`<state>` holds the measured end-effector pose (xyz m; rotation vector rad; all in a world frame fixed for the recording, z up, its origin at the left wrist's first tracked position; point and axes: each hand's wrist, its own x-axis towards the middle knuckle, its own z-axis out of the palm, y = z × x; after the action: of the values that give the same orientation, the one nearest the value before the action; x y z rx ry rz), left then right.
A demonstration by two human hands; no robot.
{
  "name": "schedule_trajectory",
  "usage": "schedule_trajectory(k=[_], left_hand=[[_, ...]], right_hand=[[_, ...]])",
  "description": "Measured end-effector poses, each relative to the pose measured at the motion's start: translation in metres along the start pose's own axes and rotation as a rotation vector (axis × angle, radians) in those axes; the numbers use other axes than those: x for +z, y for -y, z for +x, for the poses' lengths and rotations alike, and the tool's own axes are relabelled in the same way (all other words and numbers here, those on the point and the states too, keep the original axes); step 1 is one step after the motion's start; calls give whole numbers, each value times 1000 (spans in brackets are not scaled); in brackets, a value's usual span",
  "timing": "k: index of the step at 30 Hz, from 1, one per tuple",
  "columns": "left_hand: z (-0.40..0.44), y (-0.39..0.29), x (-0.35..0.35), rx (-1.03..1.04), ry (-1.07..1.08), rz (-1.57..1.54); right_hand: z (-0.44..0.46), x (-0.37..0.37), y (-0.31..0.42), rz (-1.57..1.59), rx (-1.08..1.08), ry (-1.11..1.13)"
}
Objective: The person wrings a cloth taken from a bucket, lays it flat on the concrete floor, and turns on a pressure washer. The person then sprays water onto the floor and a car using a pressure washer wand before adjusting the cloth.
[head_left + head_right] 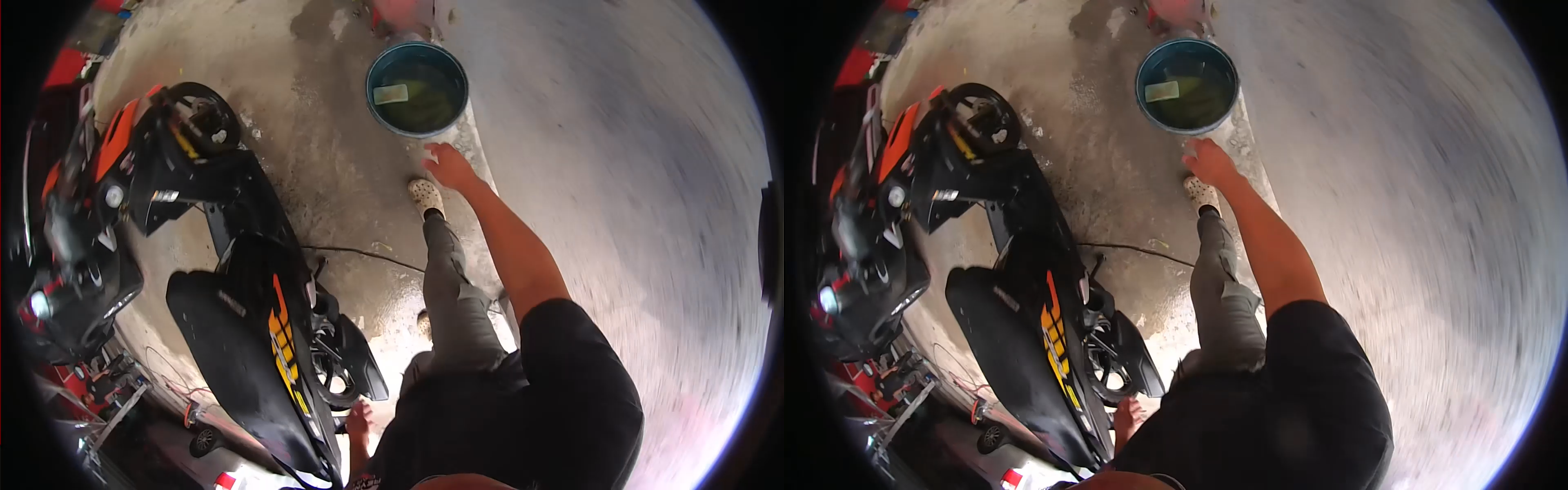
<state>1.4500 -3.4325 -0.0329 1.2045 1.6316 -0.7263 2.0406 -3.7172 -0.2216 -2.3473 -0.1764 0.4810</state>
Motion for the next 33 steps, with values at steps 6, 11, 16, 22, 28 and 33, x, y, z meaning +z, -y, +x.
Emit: schedule_trajectory(k=[6, 11, 16, 22, 28, 33], left_hand=[[-91, -113, 57, -434, -131, -35], [-110, -164, 88, -632, -229, -88], [-97, -219, 93, -593, -261, -21], [-45, -343, 112, -152, -60, 274], [0, -512, 232, 533, 294, 492], [32, -645, 355, 979, 411, 713]], right_hand=[[218, 62, -67, -497, 160, 392], [298, 120, -116, -496, 312, 673], [308, 190, -175, -509, 53, 398], [279, 89, -100, -54, 204, 312], [196, -50, 7, 390, 172, 5], [145, -185, 123, 875, 96, 8]])
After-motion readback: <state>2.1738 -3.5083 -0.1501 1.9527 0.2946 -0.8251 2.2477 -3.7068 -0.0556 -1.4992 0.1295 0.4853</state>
